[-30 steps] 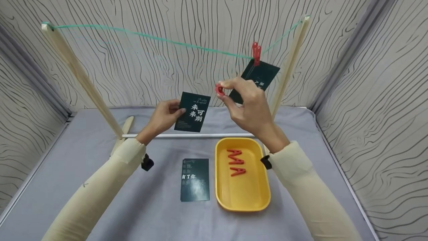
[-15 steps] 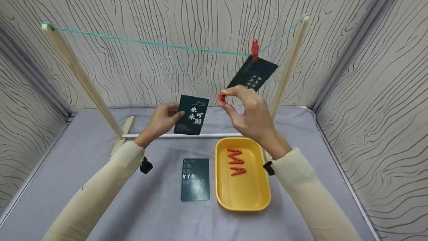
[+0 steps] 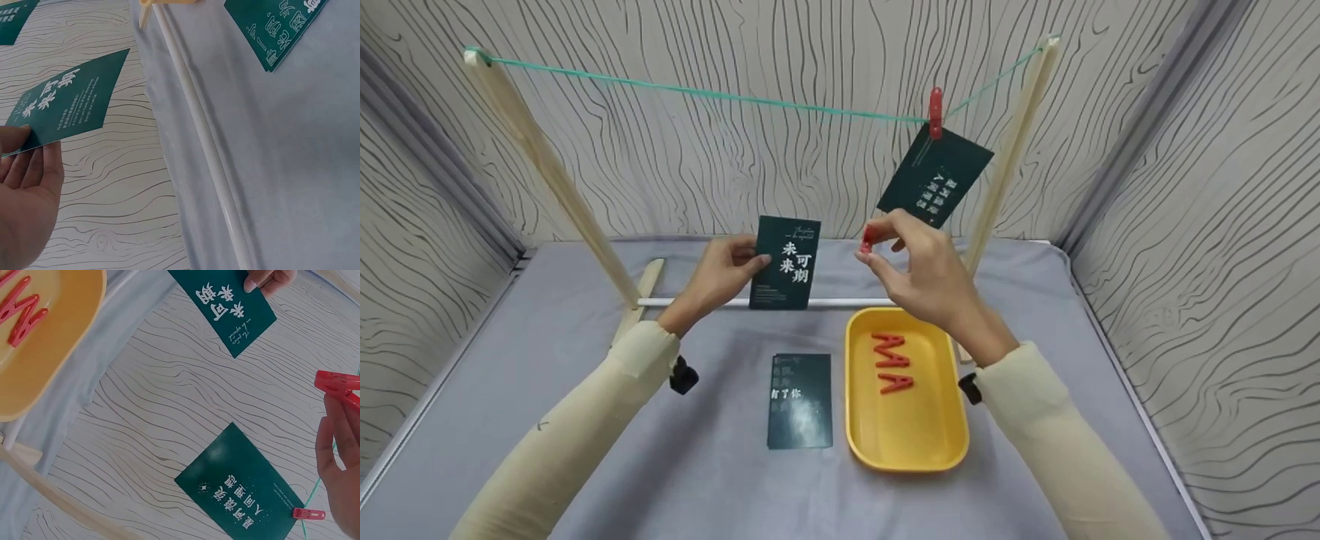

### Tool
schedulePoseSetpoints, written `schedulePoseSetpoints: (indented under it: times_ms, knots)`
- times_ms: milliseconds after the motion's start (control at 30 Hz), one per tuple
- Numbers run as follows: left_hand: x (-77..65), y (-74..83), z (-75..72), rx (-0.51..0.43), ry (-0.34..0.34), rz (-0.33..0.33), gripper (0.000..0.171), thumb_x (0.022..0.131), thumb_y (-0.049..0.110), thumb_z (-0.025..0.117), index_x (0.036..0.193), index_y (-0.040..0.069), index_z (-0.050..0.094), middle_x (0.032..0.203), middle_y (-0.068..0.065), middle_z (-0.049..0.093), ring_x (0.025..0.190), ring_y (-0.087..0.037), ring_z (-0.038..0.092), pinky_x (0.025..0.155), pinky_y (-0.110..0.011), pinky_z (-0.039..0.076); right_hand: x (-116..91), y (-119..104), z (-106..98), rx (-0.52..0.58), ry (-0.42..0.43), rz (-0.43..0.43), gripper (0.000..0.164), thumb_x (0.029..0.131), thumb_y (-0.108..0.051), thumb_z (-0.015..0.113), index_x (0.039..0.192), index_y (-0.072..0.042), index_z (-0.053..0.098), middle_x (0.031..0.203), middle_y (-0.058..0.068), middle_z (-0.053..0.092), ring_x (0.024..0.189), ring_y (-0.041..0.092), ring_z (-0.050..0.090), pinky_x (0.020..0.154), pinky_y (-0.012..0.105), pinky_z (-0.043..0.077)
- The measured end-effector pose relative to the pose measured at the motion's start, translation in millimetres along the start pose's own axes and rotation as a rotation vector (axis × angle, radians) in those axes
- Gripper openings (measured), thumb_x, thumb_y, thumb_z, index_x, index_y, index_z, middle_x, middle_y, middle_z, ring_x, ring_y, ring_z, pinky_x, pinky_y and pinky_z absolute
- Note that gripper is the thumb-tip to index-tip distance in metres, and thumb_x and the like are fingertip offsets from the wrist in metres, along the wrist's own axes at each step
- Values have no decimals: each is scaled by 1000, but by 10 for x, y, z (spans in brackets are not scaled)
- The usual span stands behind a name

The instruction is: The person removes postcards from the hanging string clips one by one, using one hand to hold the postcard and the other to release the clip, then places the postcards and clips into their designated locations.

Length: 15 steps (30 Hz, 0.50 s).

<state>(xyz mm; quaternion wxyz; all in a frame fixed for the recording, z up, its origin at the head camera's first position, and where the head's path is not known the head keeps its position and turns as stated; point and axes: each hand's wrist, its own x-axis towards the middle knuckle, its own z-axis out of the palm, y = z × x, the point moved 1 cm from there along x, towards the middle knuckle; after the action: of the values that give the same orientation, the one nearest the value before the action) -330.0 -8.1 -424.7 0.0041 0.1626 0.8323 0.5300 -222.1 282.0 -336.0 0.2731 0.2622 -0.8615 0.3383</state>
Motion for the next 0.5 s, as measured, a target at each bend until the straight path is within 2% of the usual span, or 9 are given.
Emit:
schedulePoseSetpoints:
  times_ms: [200, 333, 500]
  knots:
    - [-28, -33, 26, -2, 5, -13, 21, 102, 7, 67, 122, 5, 74, 111, -13, 80, 103, -22, 78, 92, -40, 63, -22, 9, 39, -18, -63, 42, 32, 87, -12, 86, 115, -5, 73, 109, 2, 80, 98, 15, 73, 92, 9, 53]
    - [-51, -45, 31, -18, 14, -15, 20, 101, 8, 67, 119, 6, 75, 111, -12, 80, 105, -23, 78, 93, -39, 63, -42, 13, 55, -30, -104, 53, 33, 86, -16, 88, 116, -10, 76, 109, 0, 81, 98, 14, 74, 90, 8, 53]
    - [-153, -66, 69, -49, 8, -51, 18, 101, 9, 68, 117, 4, 75, 111, -13, 79, 105, -24, 77, 93, -39, 63, -103, 32, 101, -33, -147, 50, 34, 84, -15, 90, 115, -11, 79, 108, 0, 82, 96, 15, 74, 91, 8, 52]
